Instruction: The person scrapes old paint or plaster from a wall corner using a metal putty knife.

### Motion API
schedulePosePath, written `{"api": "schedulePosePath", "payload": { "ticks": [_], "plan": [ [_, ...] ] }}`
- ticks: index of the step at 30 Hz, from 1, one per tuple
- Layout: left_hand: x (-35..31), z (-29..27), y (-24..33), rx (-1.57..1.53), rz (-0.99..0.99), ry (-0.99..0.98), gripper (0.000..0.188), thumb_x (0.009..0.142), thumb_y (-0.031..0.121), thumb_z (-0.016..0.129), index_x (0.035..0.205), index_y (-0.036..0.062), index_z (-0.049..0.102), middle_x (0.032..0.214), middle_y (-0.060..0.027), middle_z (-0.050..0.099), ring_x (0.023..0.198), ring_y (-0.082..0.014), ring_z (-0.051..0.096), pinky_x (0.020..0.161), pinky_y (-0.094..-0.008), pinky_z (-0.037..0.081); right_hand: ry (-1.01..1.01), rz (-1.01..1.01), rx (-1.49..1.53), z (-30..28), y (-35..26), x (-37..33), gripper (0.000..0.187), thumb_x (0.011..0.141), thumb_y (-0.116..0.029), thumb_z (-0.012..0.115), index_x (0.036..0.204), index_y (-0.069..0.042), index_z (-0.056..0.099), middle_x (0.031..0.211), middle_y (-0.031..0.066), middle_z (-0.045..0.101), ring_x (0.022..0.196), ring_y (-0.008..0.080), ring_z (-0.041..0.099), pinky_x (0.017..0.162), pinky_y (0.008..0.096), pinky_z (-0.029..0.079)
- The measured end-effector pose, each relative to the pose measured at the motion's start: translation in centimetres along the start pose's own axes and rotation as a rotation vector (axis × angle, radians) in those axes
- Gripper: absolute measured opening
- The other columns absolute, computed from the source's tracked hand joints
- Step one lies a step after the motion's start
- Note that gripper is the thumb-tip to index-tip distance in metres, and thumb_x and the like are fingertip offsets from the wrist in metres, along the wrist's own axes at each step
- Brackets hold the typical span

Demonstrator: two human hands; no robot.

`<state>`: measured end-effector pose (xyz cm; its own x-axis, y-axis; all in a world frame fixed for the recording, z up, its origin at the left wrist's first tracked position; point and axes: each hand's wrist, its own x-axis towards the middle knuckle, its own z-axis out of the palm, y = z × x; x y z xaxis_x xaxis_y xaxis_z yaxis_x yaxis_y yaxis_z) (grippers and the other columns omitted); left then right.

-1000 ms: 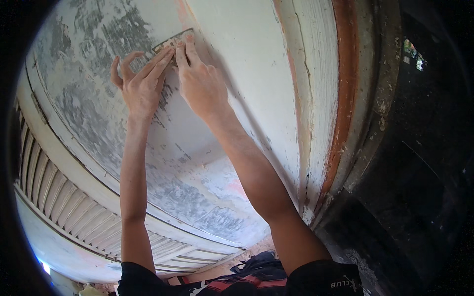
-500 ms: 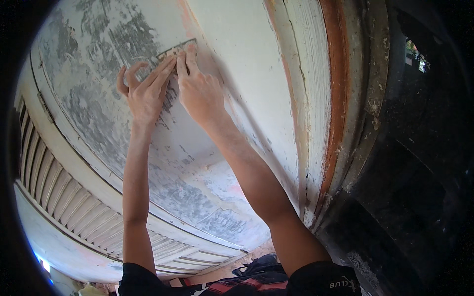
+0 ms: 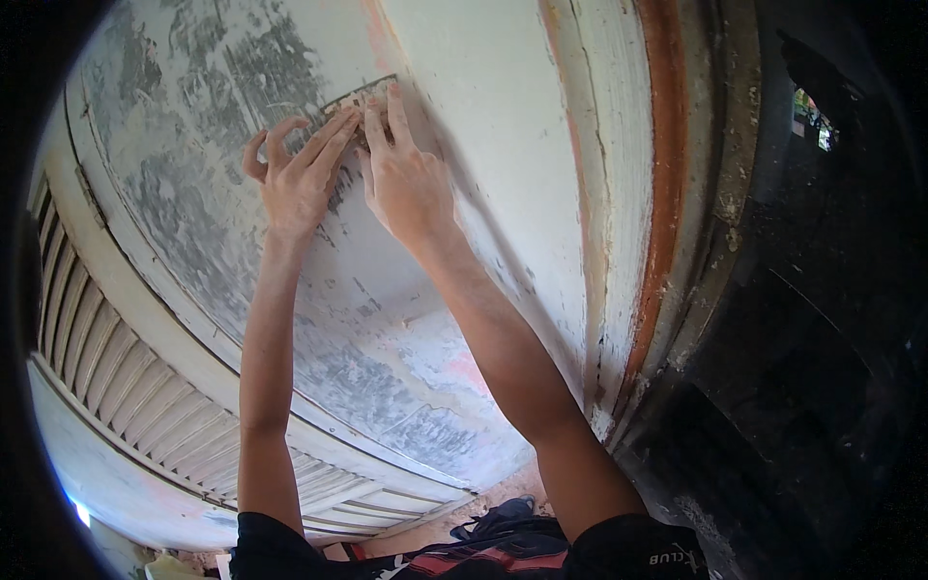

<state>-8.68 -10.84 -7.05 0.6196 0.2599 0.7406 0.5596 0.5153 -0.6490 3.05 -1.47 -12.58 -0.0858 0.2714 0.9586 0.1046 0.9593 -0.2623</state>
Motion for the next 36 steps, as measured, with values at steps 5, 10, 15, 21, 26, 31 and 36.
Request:
{"api": "schedulePosePath", "payload": {
  "ticks": [5, 10, 15, 21, 26, 31, 36],
  "plan": [
    [0.1, -0.6, -0.3, -0.039, -0.008, -0.077, 0.029, 0.086, 0.025, 0.070, 0.115, 0.0293, 0.072, 0.117, 0.0192, 0.068, 0.116, -0.0125, 0.052, 0.112, -0.0418, 0.022, -0.013, -0.003, 0.025, 0.7, 0.3, 0.4, 0.053, 0.094, -0.016, 0.062, 0.142, 0.001, 0.047, 0.153, 0.0239, 0.037, 0.092, 0.0371, 0.070, 0.071, 0.0404, 0.061],
    [0.7, -2.5, 0.9, -0.131, -0.097, -0.262, 0.036, 0.094, 0.027, 0.065, 0.130, 0.0263, 0.066, 0.127, 0.0136, 0.066, 0.126, -0.0178, 0.050, 0.115, -0.0452, 0.020, 0.025, -0.094, -0.064, 1.2, 1.0, 0.3, 0.057, 0.091, -0.012, 0.060, 0.144, 0.002, 0.043, 0.154, 0.0255, 0.035, 0.062, 0.0307, 0.070, 0.055, 0.0347, 0.059],
    [0.6, -2.4, 2.1, -0.142, -0.144, -0.353, 0.041, 0.101, 0.039, 0.049, 0.137, 0.0239, 0.060, 0.139, 0.0104, 0.058, 0.142, -0.0195, 0.038, 0.122, -0.0518, 0.009, 0.051, -0.124, -0.007, 1.9, 1.1, 0.5, 0.060, 0.086, -0.003, 0.058, 0.143, 0.007, 0.042, 0.152, 0.0308, 0.034, 0.062, 0.0309, 0.070, 0.055, 0.0350, 0.059],
    [0.9, -2.1, 1.9, -0.069, -0.133, -0.318, 0.041, 0.102, 0.038, 0.044, 0.136, 0.0235, 0.061, 0.140, 0.0116, 0.058, 0.146, -0.0212, 0.032, 0.123, -0.0522, 0.004, 0.102, -0.160, 0.020, 2.6, 0.9, 1.1, 0.059, 0.084, 0.002, 0.054, 0.140, 0.013, 0.041, 0.149, 0.0379, 0.032, 0.068, 0.0349, 0.071, 0.058, 0.0369, 0.060],
    [1.5, -1.1, 1.6, -0.083, -0.126, -0.269, 0.042, 0.102, 0.038, 0.042, 0.135, 0.0214, 0.061, 0.139, 0.0093, 0.058, 0.145, -0.0229, 0.031, 0.123, -0.0548, 0.003, 0.154, -0.183, 0.010, 2.6, 1.0, 2.3, 0.057, 0.084, 0.001, 0.056, 0.139, 0.012, 0.043, 0.148, 0.0375, 0.034, 0.078, 0.0395, 0.071, 0.066, 0.0408, 0.061],
    [2.2, -1.8, 1.8, -0.102, -0.118, -0.254, 0.043, 0.101, 0.038, 0.044, 0.135, 0.0174, 0.061, 0.138, 0.0055, 0.059, 0.145, -0.0253, 0.031, 0.123, -0.0564, 0.004, 0.093, -0.188, -0.014, 1.0, 1.3, 2.6, 0.057, 0.084, -0.002, 0.060, 0.138, 0.009, 0.045, 0.148, 0.0340, 0.037, 0.082, 0.0392, 0.071, 0.071, 0.0418, 0.061],
    [1.7, -2.8, 2.8, -0.123, -0.159, -0.371, 0.044, 0.104, 0.038, 0.039, 0.140, 0.0203, 0.056, 0.146, 0.0087, 0.052, 0.147, -0.0251, 0.025, 0.123, -0.0537, 0.001, 0.041, -0.144, -0.051, 0.0, 1.0, 1.0, 0.057, 0.084, -0.004, 0.063, 0.138, 0.007, 0.047, 0.149, 0.0295, 0.039, 0.084, 0.0357, 0.072, 0.073, 0.0405, 0.060]
  ]
}}
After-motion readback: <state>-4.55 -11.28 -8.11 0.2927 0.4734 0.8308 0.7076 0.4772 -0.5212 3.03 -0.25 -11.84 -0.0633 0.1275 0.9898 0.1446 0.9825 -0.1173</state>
